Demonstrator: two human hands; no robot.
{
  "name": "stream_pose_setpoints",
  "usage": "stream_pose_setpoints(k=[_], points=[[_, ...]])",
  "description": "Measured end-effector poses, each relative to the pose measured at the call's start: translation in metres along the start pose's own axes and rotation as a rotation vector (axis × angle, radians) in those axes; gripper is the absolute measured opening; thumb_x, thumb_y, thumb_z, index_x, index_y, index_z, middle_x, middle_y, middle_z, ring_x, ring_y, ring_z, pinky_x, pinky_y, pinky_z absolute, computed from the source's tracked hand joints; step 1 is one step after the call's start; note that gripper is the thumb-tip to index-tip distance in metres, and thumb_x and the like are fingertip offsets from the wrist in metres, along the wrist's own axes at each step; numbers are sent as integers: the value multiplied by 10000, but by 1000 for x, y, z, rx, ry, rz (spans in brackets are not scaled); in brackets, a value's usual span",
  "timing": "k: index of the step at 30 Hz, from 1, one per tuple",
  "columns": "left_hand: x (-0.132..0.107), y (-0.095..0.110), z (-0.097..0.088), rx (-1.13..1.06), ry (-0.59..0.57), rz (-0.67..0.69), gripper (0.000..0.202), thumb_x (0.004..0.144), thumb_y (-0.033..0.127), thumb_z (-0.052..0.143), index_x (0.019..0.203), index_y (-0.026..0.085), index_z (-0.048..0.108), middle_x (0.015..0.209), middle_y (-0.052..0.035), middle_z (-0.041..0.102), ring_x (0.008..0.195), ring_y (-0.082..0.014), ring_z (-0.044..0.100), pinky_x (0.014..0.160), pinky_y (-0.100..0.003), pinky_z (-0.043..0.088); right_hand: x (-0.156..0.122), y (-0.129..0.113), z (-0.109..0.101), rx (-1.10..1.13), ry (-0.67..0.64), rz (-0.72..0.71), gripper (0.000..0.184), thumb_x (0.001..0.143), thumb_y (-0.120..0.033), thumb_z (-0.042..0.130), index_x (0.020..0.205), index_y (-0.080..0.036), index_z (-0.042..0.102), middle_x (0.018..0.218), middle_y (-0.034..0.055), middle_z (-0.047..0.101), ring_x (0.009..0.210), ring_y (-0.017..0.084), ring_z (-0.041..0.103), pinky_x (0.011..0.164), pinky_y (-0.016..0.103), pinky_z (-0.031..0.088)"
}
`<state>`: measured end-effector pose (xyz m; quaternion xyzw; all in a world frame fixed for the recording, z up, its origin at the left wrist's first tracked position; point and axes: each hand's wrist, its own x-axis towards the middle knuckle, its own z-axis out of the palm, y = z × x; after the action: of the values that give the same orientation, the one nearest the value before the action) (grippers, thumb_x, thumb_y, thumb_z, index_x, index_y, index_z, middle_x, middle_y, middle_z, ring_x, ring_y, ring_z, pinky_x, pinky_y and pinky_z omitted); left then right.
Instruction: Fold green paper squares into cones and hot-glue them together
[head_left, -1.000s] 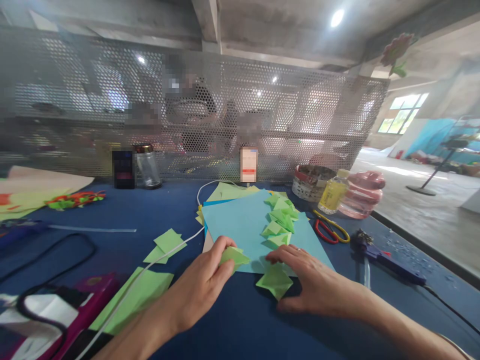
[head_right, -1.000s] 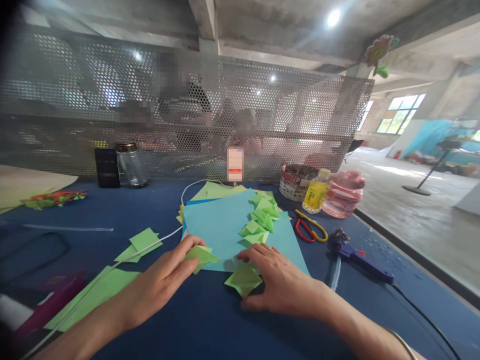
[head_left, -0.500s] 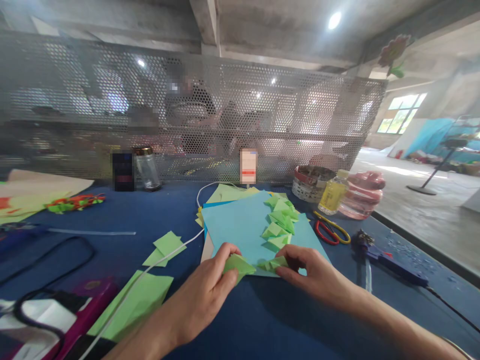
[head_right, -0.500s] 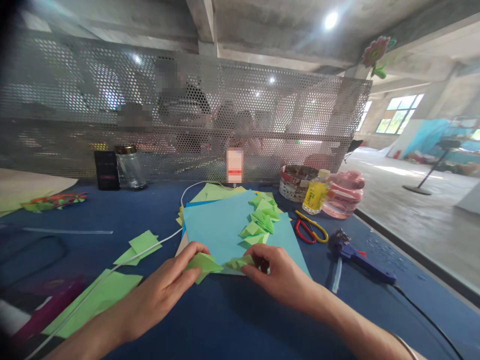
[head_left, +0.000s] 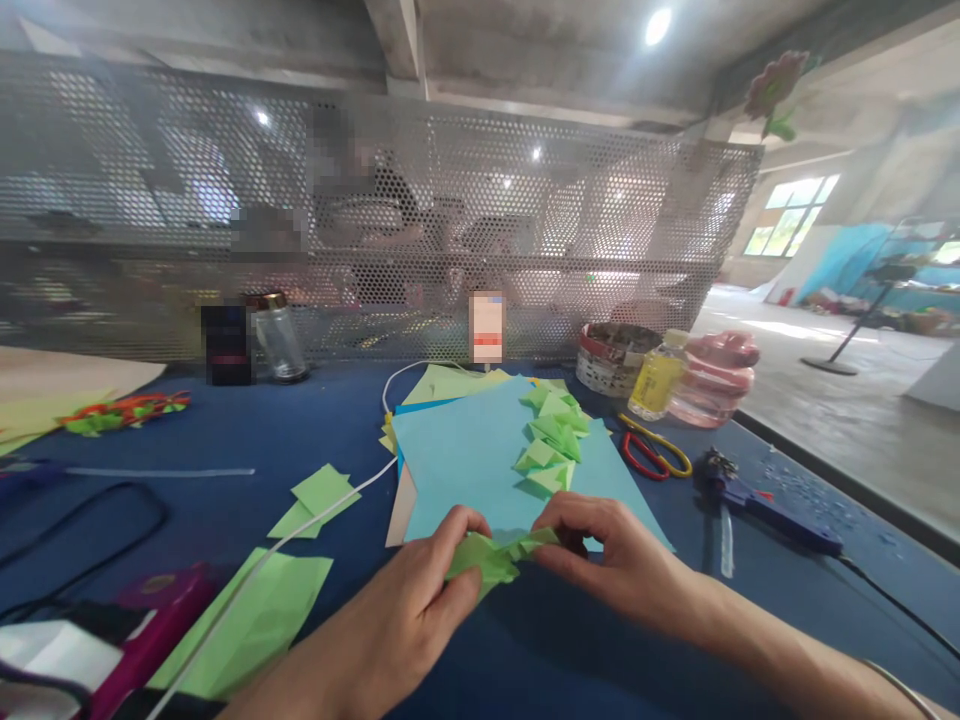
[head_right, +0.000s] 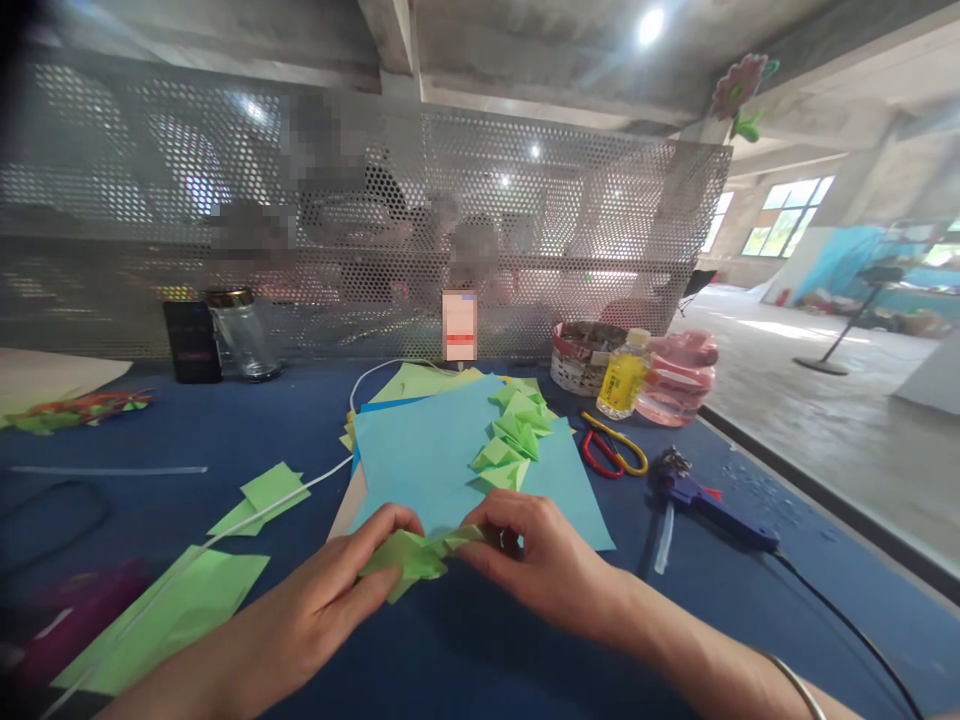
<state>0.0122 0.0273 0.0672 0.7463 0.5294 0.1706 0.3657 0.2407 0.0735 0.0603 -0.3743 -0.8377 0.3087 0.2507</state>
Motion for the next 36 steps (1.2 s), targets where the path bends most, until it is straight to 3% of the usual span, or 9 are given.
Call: stream_pose_setpoints(k=[6, 21, 29, 36], points=[[-1, 1, 2, 6, 5, 12, 306, 972, 351, 265, 1209, 263, 438, 916, -13, 667, 842, -175, 607, 682, -242, 433, 0, 1, 3, -5, -35, 36, 300, 906, -416, 571, 787, -157, 662, 702, -1, 568, 622, 114, 467, 584, 238, 391], [-2, -1, 4, -11, 3, -4, 337, 976, 375, 256, 1246, 284, 437, 952, -11, 666, 904, -190, 609, 744, -266, 436, -2, -1, 8, 0, -97, 54, 198, 902, -314, 573, 809, -155, 645, 732, -4, 557, 630, 108, 463, 584, 229, 376], [0, -1, 3, -6, -32, 35, 306, 989, 375, 253, 1111, 265, 511, 870, -9, 648, 857, -182, 602, 741, -263, 437, -4, -2, 10, -24, -112, 28, 152, 895, -264, 566, 825, -151, 641, 742, -1, 565, 629, 106, 475, 590, 225, 381], [-1, 0, 6, -9, 19, 52, 277, 994, 359, 277, 1026, 260, 533, 780, 19, 631, 737, -155, 586, 673, -239, 410, -5, -4, 12, -40, -95, -17, 90, 862, -173, 559, 818, -149, 633, 742, -9, 562, 619, 93, 470, 589, 211, 376]])
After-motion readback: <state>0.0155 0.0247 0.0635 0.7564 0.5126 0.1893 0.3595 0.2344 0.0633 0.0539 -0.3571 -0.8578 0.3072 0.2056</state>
